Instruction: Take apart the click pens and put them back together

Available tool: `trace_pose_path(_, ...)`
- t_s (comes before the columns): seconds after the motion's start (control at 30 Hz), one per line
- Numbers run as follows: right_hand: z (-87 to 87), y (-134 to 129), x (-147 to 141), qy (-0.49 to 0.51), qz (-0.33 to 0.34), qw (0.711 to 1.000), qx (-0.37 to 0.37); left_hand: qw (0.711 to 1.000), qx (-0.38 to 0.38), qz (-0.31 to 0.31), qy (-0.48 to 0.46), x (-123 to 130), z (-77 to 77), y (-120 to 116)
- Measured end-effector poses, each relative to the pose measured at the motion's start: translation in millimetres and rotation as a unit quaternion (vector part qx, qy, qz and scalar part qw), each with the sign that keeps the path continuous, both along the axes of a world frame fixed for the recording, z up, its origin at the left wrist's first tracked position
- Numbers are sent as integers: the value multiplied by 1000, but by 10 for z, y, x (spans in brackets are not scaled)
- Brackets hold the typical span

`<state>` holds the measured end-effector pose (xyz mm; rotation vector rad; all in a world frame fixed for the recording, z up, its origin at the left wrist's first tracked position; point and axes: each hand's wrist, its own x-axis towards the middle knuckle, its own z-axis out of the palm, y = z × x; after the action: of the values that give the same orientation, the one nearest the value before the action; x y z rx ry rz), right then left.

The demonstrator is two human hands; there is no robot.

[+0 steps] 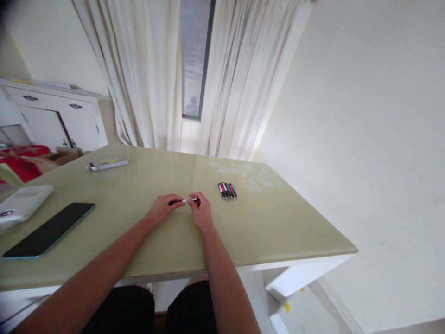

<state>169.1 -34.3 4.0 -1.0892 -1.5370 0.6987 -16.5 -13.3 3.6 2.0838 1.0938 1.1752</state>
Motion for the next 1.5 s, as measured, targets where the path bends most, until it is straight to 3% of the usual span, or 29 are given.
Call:
trace_pose_path(0.17, -21, 17, -15, 42, 46, 998, -21, 1000, 20, -1, 15, 16, 40, -38)
trace_pose_path(0.37, -42, 20, -25, 52, 71, 996, -29, 999, -16, -41, 29, 45, 43, -74)
trace_pose_path(0.63, -24, -20, -32, 13, 43, 999, -21, 995, 24, -22, 96, 88, 46, -111)
trace_pose_path(0.77, -20, -20, -29, 11, -3, 1000, -7, 990, 39, 1, 135, 97, 54, -112)
trace_pose_path(1.1, -9, -31, -52, 24, -31, 999, -1, 971, 10, 31, 236, 115, 10, -132)
trace_pose_path(1.5, 7, -44, -55, 13, -43, 999, 11, 971, 4, 40, 234, 127, 66, -187)
